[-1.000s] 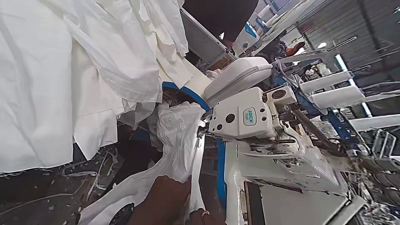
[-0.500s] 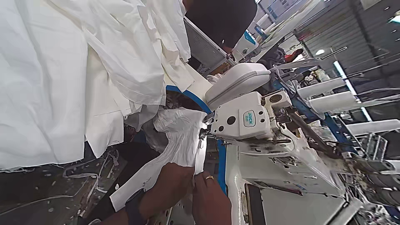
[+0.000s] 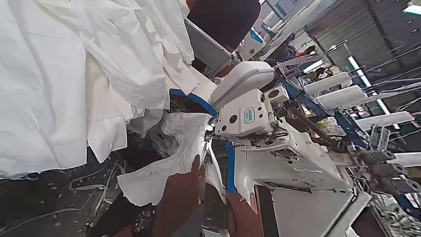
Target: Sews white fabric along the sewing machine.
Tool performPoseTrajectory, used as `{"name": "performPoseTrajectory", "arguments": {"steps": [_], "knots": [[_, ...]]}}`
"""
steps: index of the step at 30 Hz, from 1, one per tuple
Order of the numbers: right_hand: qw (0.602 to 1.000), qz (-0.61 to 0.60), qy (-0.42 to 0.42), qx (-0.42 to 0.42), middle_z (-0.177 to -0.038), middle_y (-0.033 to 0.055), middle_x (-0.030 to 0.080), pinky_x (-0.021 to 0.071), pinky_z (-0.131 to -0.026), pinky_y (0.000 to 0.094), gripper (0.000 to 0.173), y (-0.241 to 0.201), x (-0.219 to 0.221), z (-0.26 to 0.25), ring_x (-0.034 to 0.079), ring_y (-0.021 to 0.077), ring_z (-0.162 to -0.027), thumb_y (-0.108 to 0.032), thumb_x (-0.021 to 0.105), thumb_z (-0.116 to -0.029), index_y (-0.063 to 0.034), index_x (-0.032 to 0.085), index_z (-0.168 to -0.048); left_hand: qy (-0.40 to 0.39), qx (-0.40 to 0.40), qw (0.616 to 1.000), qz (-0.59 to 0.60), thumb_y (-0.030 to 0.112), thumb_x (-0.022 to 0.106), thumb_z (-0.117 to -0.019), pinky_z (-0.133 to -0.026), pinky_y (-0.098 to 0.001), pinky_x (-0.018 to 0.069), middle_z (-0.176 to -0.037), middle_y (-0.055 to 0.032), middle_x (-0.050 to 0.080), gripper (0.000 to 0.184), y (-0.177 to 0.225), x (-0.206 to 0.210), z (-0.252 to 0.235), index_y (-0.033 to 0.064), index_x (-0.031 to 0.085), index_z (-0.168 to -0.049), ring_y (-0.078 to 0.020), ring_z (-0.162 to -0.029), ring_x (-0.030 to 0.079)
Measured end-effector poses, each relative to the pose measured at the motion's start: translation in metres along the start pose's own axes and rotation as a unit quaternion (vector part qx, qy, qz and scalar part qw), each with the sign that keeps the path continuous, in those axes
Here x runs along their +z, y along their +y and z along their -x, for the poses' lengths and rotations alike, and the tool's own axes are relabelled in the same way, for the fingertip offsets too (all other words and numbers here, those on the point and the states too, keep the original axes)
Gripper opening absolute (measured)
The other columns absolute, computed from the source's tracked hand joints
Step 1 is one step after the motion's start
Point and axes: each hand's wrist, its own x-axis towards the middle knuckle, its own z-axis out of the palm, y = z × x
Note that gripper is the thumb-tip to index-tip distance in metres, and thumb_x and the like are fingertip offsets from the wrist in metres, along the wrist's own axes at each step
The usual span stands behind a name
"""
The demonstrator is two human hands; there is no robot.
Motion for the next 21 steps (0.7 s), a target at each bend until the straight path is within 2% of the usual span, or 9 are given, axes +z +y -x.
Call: {"name": "performPoseTrajectory", "arguments": {"steps": [2,4,6,8,10,12,15,19,21], "knots": [[0.999,0.003,0.011,-0.041,-0.08,0.0209,0.071,0.0578,-0.058,0.0428,0.022,-0.015,0.005,0.01,0.072,0.0345,-0.068,0.004,0.06,-0.0801,0.0061,0.076,-0.095,0.027,0.05,0.994,0.095,0.013,0.058,-0.0973,-0.053,-0.0508,0.0517,-0.06,-0.0149,0.064,0.034,-0.018,0.012,0.014,-0.0019,0.071,-0.125,-0.034,-0.053,0.065],[0.996,0.003,0.031,-0.081,-0.076,0.0169,0.071,0.0569,-0.054,0.0376,0.016,-0.041,0.004,0.005,0.071,0.029,-0.064,0.003,0.064,-0.0796,0.0036,0.076,-0.09,0.048,0.105,0.984,0.139,0.009,0.056,-0.0944,-0.047,-0.0476,0.0484,-0.056,-0.0135,0.061,0.028,-0.029,0.024,0.016,-0.0029,0.077,-0.108,-0.0307,-0.048,0.063],[0.992,0.03,0.064,-0.107,-0.067,0.0097,0.065,0.0497,-0.046,0.0294,0.012,-0.059,0.011,-0.001,0.064,0.0211,-0.055,-0.001,0.064,-0.0805,-0.0023,0.075,-0.084,0.054,0.122,0.979,0.156,0.009,0.054,-0.0926,-0.044,-0.0442,0.0442,-0.053,-0.0106,0.055,0.02,-0.034,0.028,0.013,0.0013,0.069,-0.081,-0.0271,-0.046,0.059],[0.989,0.043,0.091,-0.11,-0.064,0.0088,0.063,0.0487,-0.044,0.0277,0.012,-0.062,0.018,-0.009,0.063,0.0192,-0.052,-0.003,0.063,-0.0832,-0.0028,0.074,-0.082,0.062,0.12,0.975,0.174,0.009,0.053,-0.0941,-0.046,-0.0447,0.0455,-0.055,-0.0111,0.057,0.023,-0.039,0.03,0.005,0.0014,0.068,-0.078,-0.0268,-0.049,0.061],[0.984,0.052,0.132,-0.104,-0.063,0.008,0.064,0.0486,-0.047,0.026,0.015,-0.061,0.023,-0.012,0.063,0.018,-0.053,-0.006,0.062,-0.0863,-0.0019,0.076,-0.083,0.068,0.109,0.972,0.195,0.008,0.053,-0.0959,-0.051,-0.046,0.0498,-0.061,-0.0131,0.063,0.024,-0.039,0.029,0.001,-0.0008,0.072,-0.085,-0.028,-0.054,0.065],[0.977,0.052,0.174,-0.111,-0.062,0.0062,0.063,0.0471,-0.05,0.0235,0.017,-0.058,0.028,-0.014,0.06,0.0164,-0.054,-0.009,0.062,-0.0877,-0.0029,0.078,-0.087,0.084,0.099,0.97,0.205,0.006,0.057,-0.0937,-0.054,-0.0422,0.0529,-0.064,-0.0126,0.065,0.02,-0.036,0.03,0.005,-0.0002,0.072,-0.082,-0.0259,-0.059,0.068],[0.972,0.016,0.207,-0.113,-0.061,0.0054,0.059,0.0433,-0.052,0.0206,0.019,-0.056,0.041,-0.018,0.056,0.0147,-0.055,-0.015,0.063,-0.0903,-0.0061,0.079,-0.087,0.15,0.107,0.962,0.204,0.004,0.059,-0.0848,-0.05,-0.0293,0.0451,-0.058,-0.0076,0.052,0.019,-0.037,0.04,0.014,0.0013,0.067,-0.067,-0.0185,-0.053,0.055],[0.971,-0.075,0.217,-0.066,-0.088,0.0107,0.062,0.0467,-0.079,0.0096,0.016,-0.051,0.055,-0.031,0.06,0.0075,-0.086,-0.017,0.065,-0.092,-0.0099,0.078,-0.084,0.224,0.15,0.944,0.189,0.007,0.059,-0.0861,-0.05,-0.0267,0.0411,-0.056,-0.0048,0.047,0.024,-0.044,0.053,-0.002,0.0037,0.063,-0.062,-0.0164,-0.052,0.05],[0.964,-0.102,0.236,-0.062,-0.086,0.0089,0.068,0.0488,-0.083,0.0089,0.015,-0.047,0.061,-0.038,0.066,0.0051,-0.088,-0.015,0.066,-0.091,-0.0085,0.076,-0.083,0.247,0.168,0.938,0.173,0.008,0.06,-0.0855,-0.05,-0.0266,0.0403,-0.054,-0.0042,0.047,0.025,-0.045,0.055,-0.015,0.0045,0.062,-0.06,-0.016,-0.052,0.05]]}}
